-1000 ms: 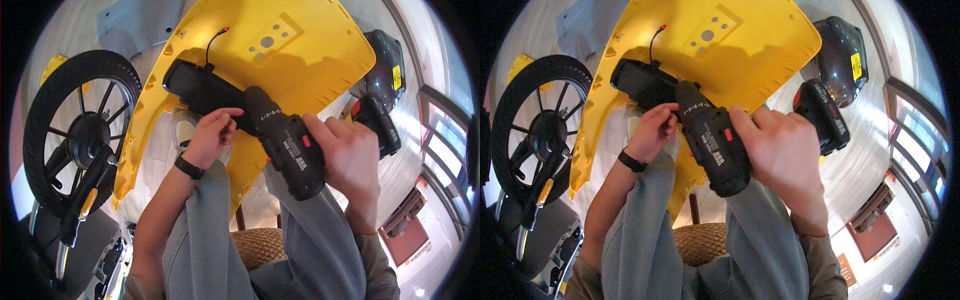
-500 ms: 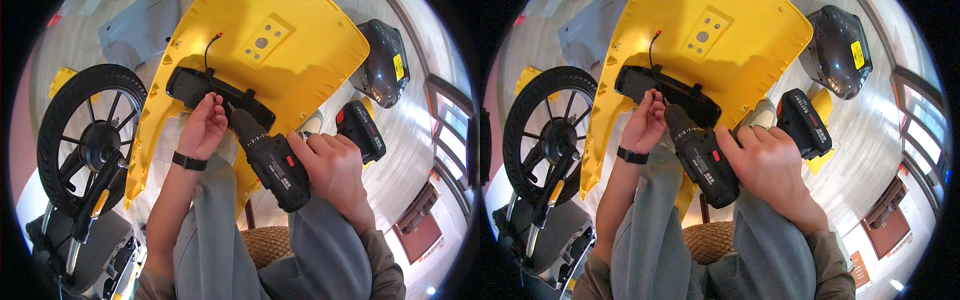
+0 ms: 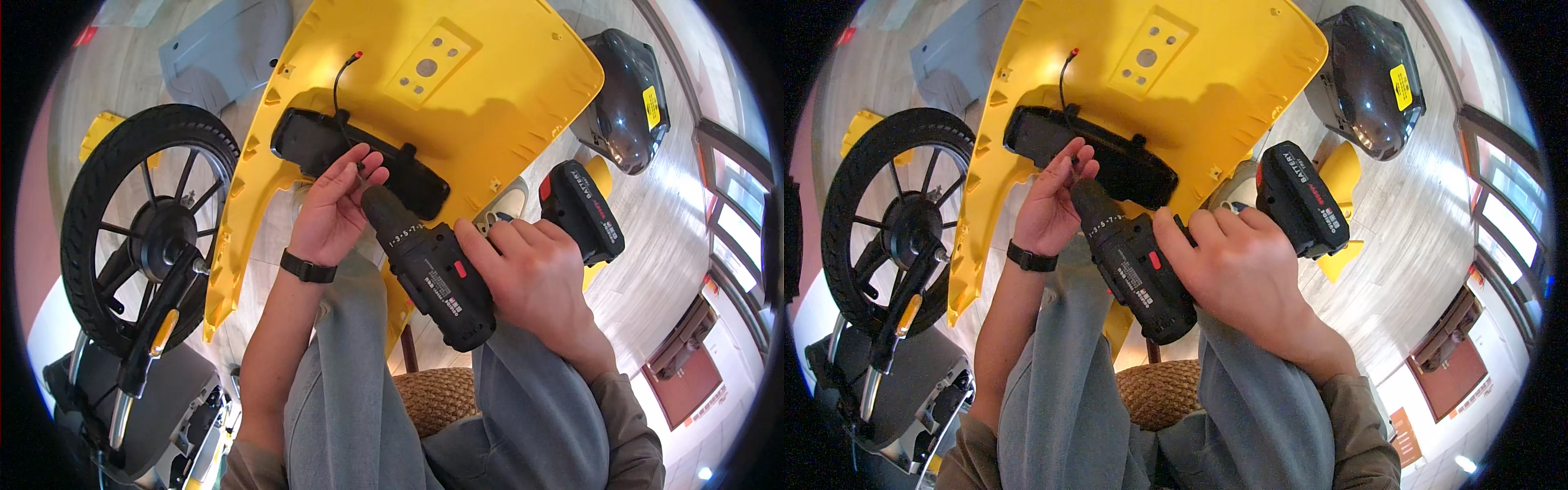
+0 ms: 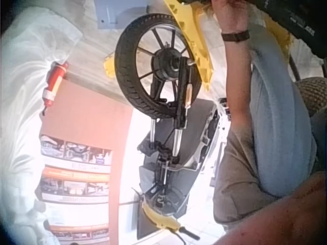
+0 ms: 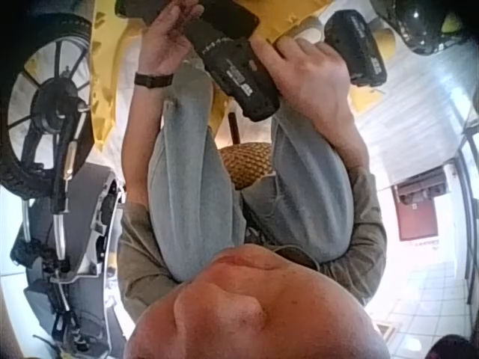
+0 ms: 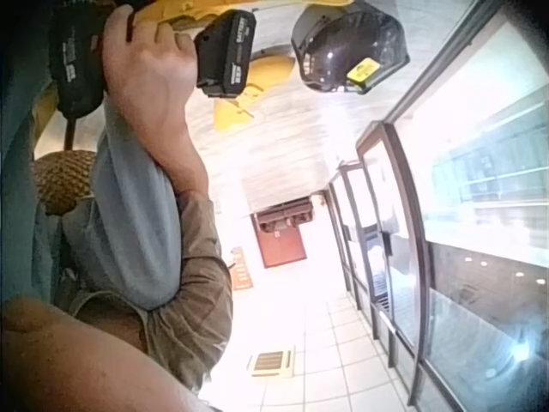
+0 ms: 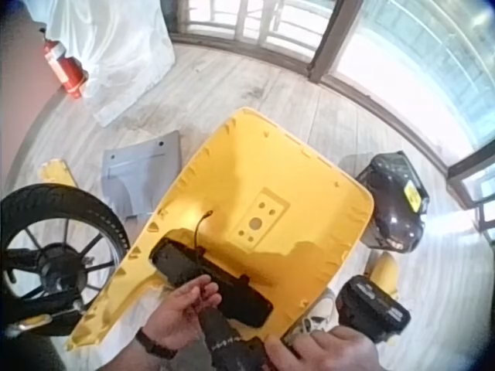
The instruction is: Assemble the plastic body panels and internal components of an electric scooter.
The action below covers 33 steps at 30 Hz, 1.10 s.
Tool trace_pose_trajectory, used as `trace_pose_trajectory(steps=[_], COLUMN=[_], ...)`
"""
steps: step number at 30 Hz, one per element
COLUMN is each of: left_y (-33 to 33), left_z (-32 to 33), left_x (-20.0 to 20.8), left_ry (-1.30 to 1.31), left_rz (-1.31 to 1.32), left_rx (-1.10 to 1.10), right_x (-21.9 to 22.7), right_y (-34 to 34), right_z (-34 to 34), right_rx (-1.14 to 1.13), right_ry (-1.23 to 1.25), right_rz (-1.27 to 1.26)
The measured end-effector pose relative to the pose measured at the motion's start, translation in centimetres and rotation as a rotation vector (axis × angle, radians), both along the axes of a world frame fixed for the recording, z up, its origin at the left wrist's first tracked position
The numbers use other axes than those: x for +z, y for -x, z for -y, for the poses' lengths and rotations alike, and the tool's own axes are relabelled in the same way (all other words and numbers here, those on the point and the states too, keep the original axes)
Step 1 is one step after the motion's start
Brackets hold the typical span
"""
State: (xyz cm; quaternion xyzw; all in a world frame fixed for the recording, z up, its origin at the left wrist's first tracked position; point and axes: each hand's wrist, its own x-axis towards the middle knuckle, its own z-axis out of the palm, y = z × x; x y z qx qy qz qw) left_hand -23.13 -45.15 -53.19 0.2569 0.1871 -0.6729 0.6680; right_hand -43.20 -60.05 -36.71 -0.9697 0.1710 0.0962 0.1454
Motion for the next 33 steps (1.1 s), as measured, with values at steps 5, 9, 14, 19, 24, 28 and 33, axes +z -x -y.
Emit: trace_pose_trajectory(steps=[5, 9, 14, 19, 24, 28, 33], left_y=[-0.05, -0.06, 0.01, 0.11, 0.65, 0.47, 0.27], left_z=[-0.09, -0.19, -0.3, -0.46, -0.4, -0.59, -0.04], left_x=[0.16, 0.06, -0.08, -0.1, -0.22, -0.25, 0.48], left_ry=[0.059, 0.061, 0.043, 0.012, 0.002, 0.004, -0.043], left_rz=[0.031, 0.08, 0.068, 0.013, -0.037, -0.03, -0.025], left_rx=[0.009, 0.002, 0.008, 0.04, 0.046, 0.049, 0.05], right_x=[-0.1, 0.0, -0.02, -0.11, -0.09, -0.28, -0.19], right_y=[-0.22, -0.45, -0.52, -0.68, -0.61, -0.59, -0.74], right_z=[-0.05, -0.09, -0.13, -0.27, -0.16, -0.26, -0.23], right_rx=[-0.023, -0.034, -0.035, -0.04, -0.044, -0.044, -0.053], right_ry=[-0.015, -0.027, -0.017, -0.017, -0.013, -0.017, -0.021], right_rz=[-0.007, -0.005, -0.011, -0.009, -0.007, -0.005, -0.013])
